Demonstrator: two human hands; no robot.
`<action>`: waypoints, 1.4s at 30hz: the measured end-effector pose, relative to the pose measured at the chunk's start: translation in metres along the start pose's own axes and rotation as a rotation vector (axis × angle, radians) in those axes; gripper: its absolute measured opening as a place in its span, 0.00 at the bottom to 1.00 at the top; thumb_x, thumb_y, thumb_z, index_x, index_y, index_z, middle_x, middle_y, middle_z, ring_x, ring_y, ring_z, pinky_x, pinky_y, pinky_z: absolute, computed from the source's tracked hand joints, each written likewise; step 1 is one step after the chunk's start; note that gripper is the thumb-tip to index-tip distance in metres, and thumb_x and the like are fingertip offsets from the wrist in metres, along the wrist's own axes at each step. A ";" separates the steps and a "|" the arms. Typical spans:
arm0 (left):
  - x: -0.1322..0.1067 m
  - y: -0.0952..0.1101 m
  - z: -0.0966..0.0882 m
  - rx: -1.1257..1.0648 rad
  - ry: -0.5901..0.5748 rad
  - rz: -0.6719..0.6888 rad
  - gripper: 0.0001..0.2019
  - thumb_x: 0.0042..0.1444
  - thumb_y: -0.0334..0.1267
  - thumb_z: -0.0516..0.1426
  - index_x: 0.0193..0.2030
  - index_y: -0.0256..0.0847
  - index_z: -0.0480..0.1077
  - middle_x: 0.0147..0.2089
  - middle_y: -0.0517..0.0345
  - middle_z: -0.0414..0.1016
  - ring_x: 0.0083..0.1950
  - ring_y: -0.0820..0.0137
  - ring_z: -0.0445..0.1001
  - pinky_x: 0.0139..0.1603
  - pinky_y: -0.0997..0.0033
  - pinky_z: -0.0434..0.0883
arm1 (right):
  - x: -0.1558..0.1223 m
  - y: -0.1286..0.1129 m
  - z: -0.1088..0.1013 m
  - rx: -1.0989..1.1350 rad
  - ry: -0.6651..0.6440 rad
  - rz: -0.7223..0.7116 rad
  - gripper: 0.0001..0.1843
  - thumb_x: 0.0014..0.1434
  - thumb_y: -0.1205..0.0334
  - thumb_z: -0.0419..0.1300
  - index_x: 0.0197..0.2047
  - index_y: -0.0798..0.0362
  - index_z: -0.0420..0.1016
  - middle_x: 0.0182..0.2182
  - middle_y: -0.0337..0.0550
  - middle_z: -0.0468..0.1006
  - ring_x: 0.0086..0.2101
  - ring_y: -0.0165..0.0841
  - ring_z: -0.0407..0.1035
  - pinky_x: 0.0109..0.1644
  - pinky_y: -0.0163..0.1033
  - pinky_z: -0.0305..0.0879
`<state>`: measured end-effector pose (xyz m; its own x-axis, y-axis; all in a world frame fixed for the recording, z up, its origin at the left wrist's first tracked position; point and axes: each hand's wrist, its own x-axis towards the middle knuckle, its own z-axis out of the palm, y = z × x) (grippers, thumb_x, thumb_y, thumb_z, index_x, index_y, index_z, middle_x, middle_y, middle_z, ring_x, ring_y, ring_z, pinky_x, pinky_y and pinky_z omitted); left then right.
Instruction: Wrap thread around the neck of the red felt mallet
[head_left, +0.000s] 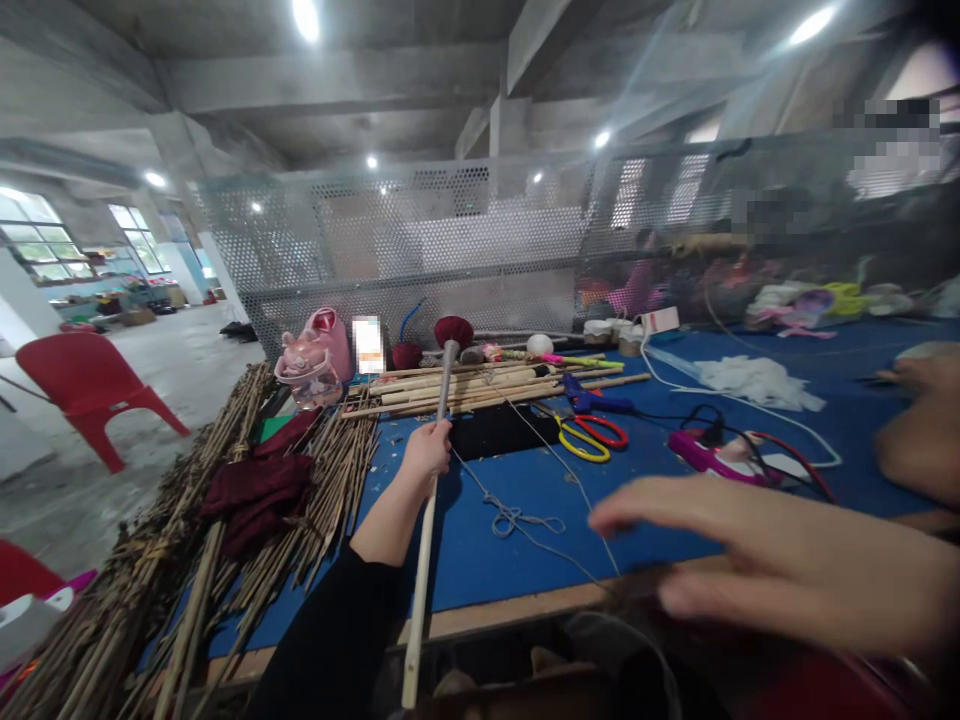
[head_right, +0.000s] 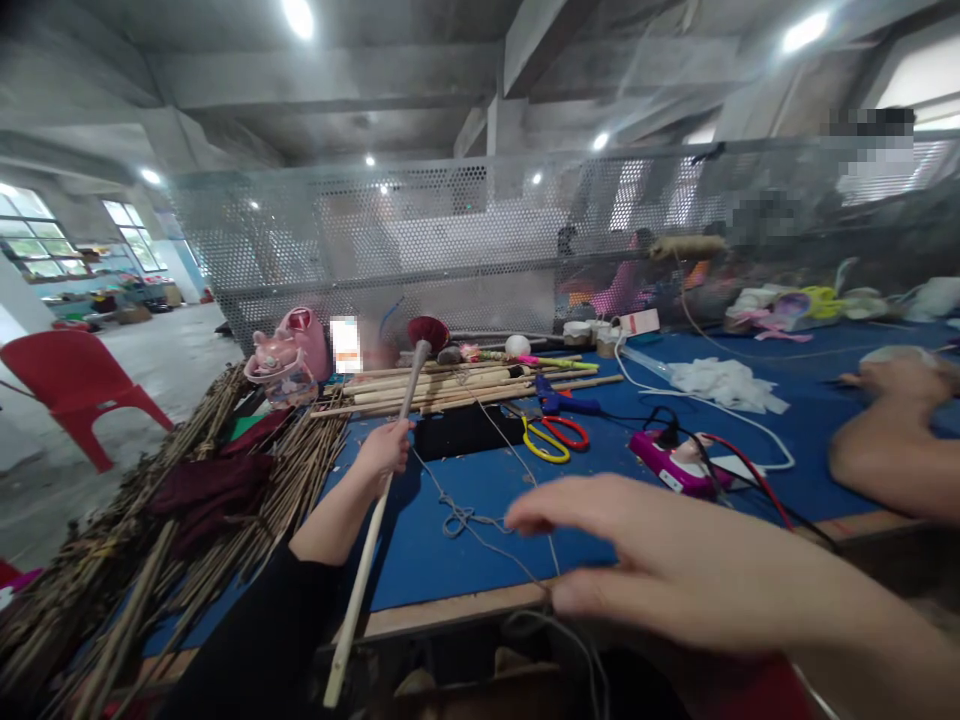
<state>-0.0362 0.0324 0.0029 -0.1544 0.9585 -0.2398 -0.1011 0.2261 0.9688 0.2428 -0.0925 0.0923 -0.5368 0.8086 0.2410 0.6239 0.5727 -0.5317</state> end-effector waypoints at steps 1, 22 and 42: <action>0.000 -0.001 0.001 0.006 -0.004 -0.001 0.10 0.54 0.43 0.53 0.33 0.37 0.63 0.15 0.71 0.51 0.11 0.83 0.49 0.13 0.82 0.46 | 0.020 0.002 0.005 -0.011 -0.123 0.027 0.17 0.45 0.53 0.63 0.41 0.30 0.74 0.38 0.41 0.77 0.38 0.40 0.72 0.41 0.42 0.69; 0.003 -0.004 0.003 0.052 -0.059 -0.003 0.08 0.57 0.41 0.49 0.34 0.38 0.62 0.14 0.72 0.49 0.11 0.83 0.47 0.13 0.82 0.45 | 0.117 0.055 0.086 0.402 -0.519 0.306 0.15 0.53 0.50 0.54 0.32 0.54 0.66 0.25 0.40 0.72 0.21 0.27 0.64 0.22 0.30 0.57; -0.012 -0.021 0.021 0.142 -0.190 0.090 0.15 0.52 0.51 0.51 0.31 0.40 0.64 0.15 0.69 0.54 0.12 0.81 0.51 0.12 0.80 0.49 | 0.180 0.053 0.151 1.399 -0.144 0.346 0.14 0.59 0.50 0.50 0.42 0.51 0.58 0.22 0.33 0.69 0.17 0.25 0.64 0.20 0.31 0.63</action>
<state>-0.0112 0.0202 -0.0129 0.0321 0.9883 -0.1493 0.0457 0.1478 0.9880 0.0929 0.0633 -0.0153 -0.5809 0.8080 -0.0987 -0.2788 -0.3114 -0.9085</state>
